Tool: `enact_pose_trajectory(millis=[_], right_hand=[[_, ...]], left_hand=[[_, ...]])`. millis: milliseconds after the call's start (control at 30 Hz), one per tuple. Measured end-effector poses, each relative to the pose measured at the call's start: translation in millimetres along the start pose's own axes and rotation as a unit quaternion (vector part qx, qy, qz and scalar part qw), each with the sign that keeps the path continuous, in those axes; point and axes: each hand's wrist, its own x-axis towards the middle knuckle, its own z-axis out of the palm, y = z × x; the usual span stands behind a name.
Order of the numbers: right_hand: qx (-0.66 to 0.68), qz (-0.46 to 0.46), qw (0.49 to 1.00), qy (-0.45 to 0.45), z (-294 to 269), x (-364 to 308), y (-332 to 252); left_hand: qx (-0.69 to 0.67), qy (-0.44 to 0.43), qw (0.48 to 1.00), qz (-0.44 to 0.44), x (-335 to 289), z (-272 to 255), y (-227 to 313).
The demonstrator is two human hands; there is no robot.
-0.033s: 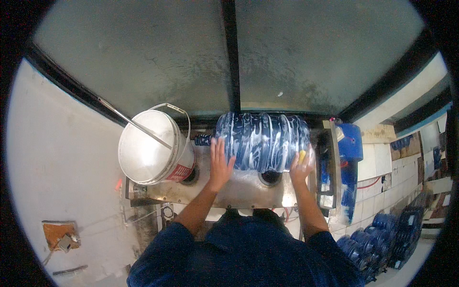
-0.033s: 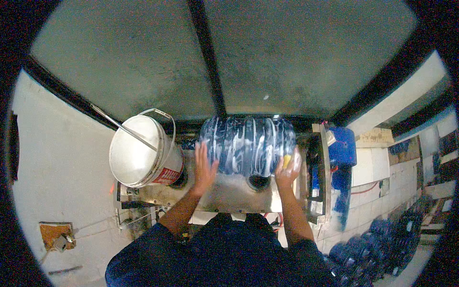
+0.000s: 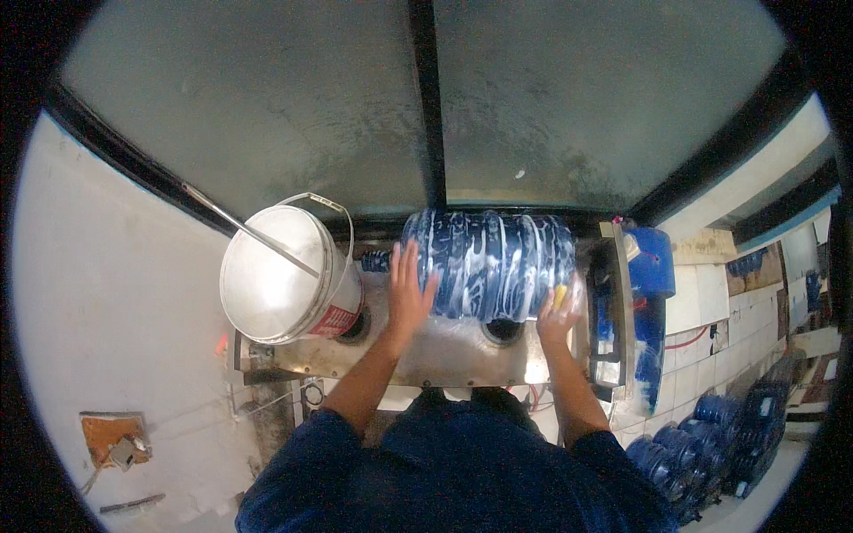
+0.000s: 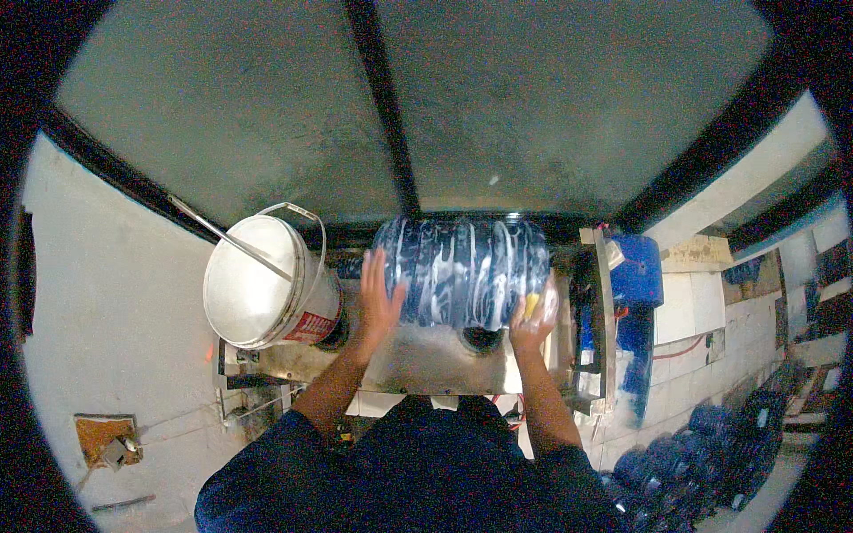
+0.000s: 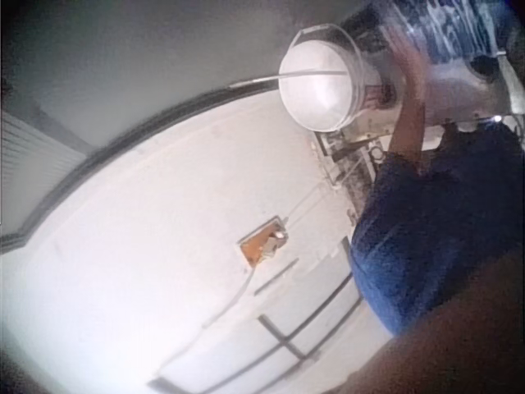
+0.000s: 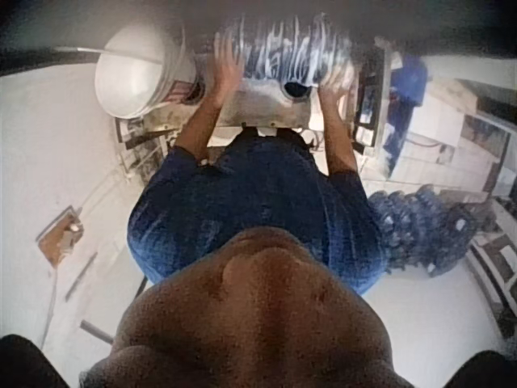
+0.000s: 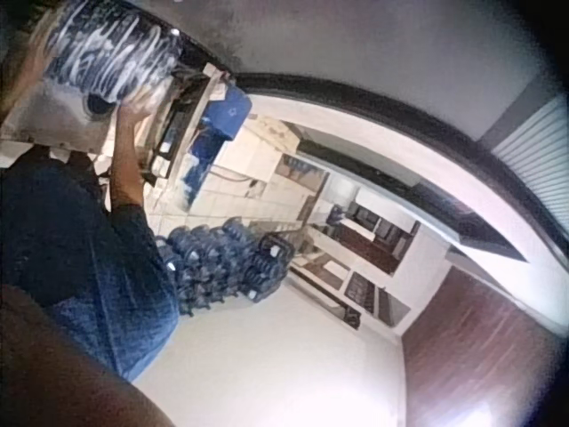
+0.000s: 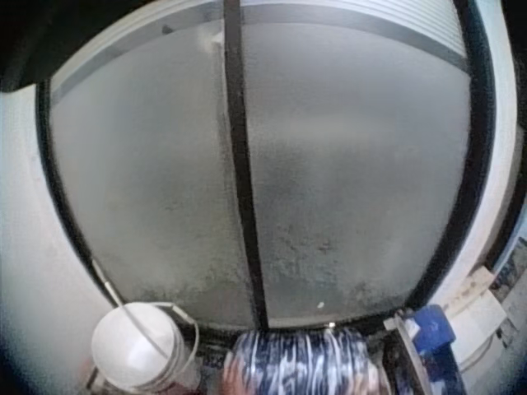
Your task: The person scrubs a large blue water dispenser bottle with a soapy sponge, rinses it with a hose, and places it on a rack with other bottles. The person repeats this process for a second bottle.
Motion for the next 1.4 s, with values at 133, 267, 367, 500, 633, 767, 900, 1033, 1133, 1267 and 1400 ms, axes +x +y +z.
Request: enact_pose_trajectory(millis=[133,267,367,500,633,767,900,1033,1133,1267,1400], right_hand=[[0.006,-0.02,0.999,-0.045,-9.4,-52.8,11.6],[-0.02,-0.016,0.995,-0.094,-32.3,40.7,-53.9],[-0.123,-0.013,0.94,-0.317,13.6,131.1,-41.1],[-0.134,0.078,0.821,-0.549,78.7,189.7,-27.2],[-0.01,-0.021,0.961,-0.277,52.1,120.8,-82.5],[-0.191,-0.163,0.946,-0.204,3.9,64.1,-59.3],[-0.201,-0.006,0.946,-0.253,21.5,121.4,-31.9],[-0.178,0.045,0.794,-0.579,108.2,171.5,51.8],[-0.131,-0.037,0.789,-0.599,101.3,188.7,-56.1],[-0.114,-0.02,0.933,-0.341,39.9,108.5,-122.6],[-0.156,-0.117,0.949,-0.247,8.1,57.5,-96.5]], left_hand=[[0.035,-0.076,0.993,-0.089,82.0,20.3,-12.0],[0.085,-0.104,0.985,-0.112,86.4,28.6,-17.7],[0.086,-0.08,0.99,-0.074,74.9,24.3,-17.3],[0.08,-0.034,0.994,-0.067,64.4,26.1,-5.9],[0.093,-0.029,0.99,-0.097,67.8,24.3,-3.6],[0.098,-0.034,0.991,-0.089,67.3,25.4,-8.5],[0.096,-0.032,0.992,-0.08,66.2,25.8,-9.6],[0.075,-0.04,0.995,-0.058,74.7,40.6,7.9],[0.097,-0.033,0.991,-0.091,71.7,26.7,-11.1],[0.084,-0.042,0.991,-0.092,77.6,28.4,-9.7],[0.091,-0.035,0.992,-0.085,77.6,33.5,-14.7]])
